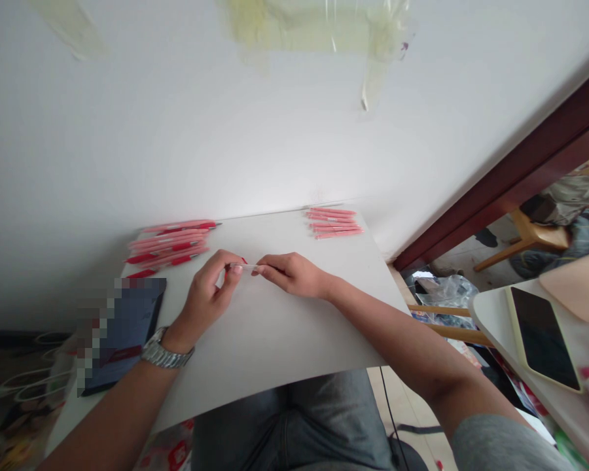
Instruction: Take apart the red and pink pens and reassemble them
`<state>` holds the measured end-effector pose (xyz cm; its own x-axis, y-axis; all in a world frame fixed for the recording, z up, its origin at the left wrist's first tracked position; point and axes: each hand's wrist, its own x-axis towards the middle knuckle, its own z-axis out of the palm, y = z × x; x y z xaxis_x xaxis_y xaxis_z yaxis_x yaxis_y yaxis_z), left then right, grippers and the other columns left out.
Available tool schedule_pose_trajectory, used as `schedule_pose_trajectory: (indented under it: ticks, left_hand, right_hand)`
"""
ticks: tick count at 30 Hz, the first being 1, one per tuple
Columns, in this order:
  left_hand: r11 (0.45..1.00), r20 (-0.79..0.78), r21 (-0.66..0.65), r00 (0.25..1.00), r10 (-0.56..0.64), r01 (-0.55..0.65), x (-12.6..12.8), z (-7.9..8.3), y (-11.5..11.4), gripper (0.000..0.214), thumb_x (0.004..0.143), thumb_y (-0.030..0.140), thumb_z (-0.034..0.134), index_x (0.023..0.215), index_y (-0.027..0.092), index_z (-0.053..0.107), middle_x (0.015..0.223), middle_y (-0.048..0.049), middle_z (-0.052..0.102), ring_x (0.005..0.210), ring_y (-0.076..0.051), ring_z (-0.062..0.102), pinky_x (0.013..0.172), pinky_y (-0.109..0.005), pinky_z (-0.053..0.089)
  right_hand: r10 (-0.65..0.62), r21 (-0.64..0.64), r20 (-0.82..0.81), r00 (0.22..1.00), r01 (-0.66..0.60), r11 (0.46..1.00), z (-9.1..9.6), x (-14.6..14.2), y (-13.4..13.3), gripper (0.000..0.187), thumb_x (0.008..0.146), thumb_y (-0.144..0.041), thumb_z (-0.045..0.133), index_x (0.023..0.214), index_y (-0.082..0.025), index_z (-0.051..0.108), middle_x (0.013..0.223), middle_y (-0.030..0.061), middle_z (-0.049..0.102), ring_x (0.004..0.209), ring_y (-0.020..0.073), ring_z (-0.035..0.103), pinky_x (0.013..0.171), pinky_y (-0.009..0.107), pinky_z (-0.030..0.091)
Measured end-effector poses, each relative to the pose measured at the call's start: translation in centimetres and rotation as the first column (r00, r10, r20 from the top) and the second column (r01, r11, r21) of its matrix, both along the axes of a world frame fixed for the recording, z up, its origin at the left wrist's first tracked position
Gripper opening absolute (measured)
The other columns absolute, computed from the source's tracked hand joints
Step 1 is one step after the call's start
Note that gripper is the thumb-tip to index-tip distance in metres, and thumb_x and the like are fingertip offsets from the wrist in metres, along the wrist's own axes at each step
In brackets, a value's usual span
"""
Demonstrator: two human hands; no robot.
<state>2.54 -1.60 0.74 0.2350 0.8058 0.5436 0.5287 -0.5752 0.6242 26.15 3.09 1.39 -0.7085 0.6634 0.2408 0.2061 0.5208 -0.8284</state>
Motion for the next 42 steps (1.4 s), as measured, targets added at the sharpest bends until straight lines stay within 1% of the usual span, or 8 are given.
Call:
schedule_pose_trajectory:
  ticks: [6,13,21,27,31,37,39,42]
  left_hand:
    - [0.999,-0.048,-0.015,0.998,-0.033,0.032,0.0,0.0,-0.1,0.025,0.111,0.029,0.049,0.087,0.023,0.052,0.080,0.0003,0.053,0.073,-0.017,0.051,0.070,-0.032,0.041]
    - [1.000,-0.076,0.003,0.997,-0.002,0.002,0.3,0.5,0.0,0.030,0.112,0.027,0.045,0.082,0.023,0.045,0.075,0.0013,0.048,0.071,-0.018,0.048,0.070,-0.033,0.038]
    - [0.997,0.015,-0.069,0.999,0.046,-0.045,1.0,0.2,-0.3,0.035,0.112,0.028,0.042,0.077,0.024,0.040,0.069,0.0033,0.043,0.067,-0.016,0.046,0.071,-0.033,0.038]
    - [0.992,0.005,-0.092,0.996,0.084,-0.083,1.0,0.0,-0.2,0.035,0.112,0.031,0.042,0.077,0.024,0.040,0.070,0.0029,0.045,0.067,-0.017,0.046,0.069,-0.033,0.037]
    - [0.991,0.013,-0.088,0.995,0.103,-0.102,0.8,-0.1,-0.2,0.036,0.112,0.033,0.043,0.077,0.024,0.041,0.070,0.0030,0.043,0.067,-0.017,0.045,0.068,-0.033,0.036]
    - [0.987,0.031,-0.098,0.991,0.130,-0.126,0.5,-0.1,-0.3,0.037,0.112,0.038,0.046,0.077,0.023,0.045,0.071,0.0024,0.046,0.066,-0.016,0.046,0.065,-0.031,0.036]
    - [0.987,0.040,-0.106,0.991,0.125,-0.120,0.4,-0.1,-0.3,0.035,0.112,0.039,0.046,0.082,0.022,0.054,0.076,0.0010,0.053,0.069,-0.016,0.050,0.066,-0.031,0.039]
    - [0.988,0.079,-0.089,0.987,0.137,-0.130,0.3,-0.4,-0.2,0.022,0.110,0.039,0.052,0.107,0.022,0.065,0.094,-0.0026,0.066,0.083,-0.017,0.061,0.076,-0.031,0.049]
  right_hand:
    - [0.048,0.030,0.019,0.999,-0.049,0.998,-0.2,0.0,0.0,0.042,0.113,-0.051,0.048,0.115,-0.017,0.074,0.099,0.0063,0.078,0.081,0.0156,0.067,0.078,0.027,0.049]
    - [-0.004,0.172,0.072,0.997,-0.008,0.985,-0.4,-0.1,0.1,0.045,0.114,-0.055,0.043,0.117,-0.020,0.071,0.100,0.0081,0.078,0.083,0.0183,0.070,0.077,0.028,0.050]
    - [-0.071,0.380,0.077,0.994,0.037,0.924,-0.8,0.0,0.2,0.033,0.114,-0.047,0.049,0.119,-0.021,0.068,0.110,0.0088,0.079,0.088,0.0186,0.073,0.072,0.028,0.049]
    - [-0.090,0.372,0.035,0.995,0.071,0.926,-1.1,-0.1,0.2,0.031,0.111,-0.046,0.054,0.124,-0.021,0.069,0.108,0.0074,0.079,0.084,0.0166,0.073,0.073,0.027,0.050]
    - [-0.113,0.337,0.029,0.993,0.097,0.937,-0.9,0.0,0.2,0.034,0.112,-0.046,0.053,0.129,-0.021,0.068,0.110,0.0079,0.078,0.086,0.0163,0.072,0.075,0.028,0.051]
    - [-0.103,0.346,0.024,0.994,0.088,0.934,-0.8,0.1,0.5,0.034,0.114,-0.044,0.048,0.118,-0.020,0.071,0.101,0.0069,0.075,0.079,0.0156,0.065,0.070,0.028,0.046]
    - [-0.110,0.344,0.020,0.994,0.097,0.934,-0.9,0.2,0.6,0.033,0.114,-0.044,0.049,0.117,-0.020,0.070,0.100,0.0064,0.073,0.078,0.0153,0.064,0.070,0.027,0.045]
    - [-0.123,0.339,0.023,0.992,0.109,0.934,-1.0,0.2,0.7,0.031,0.113,-0.044,0.049,0.118,-0.020,0.069,0.100,0.0062,0.073,0.079,0.0156,0.064,0.070,0.027,0.045]
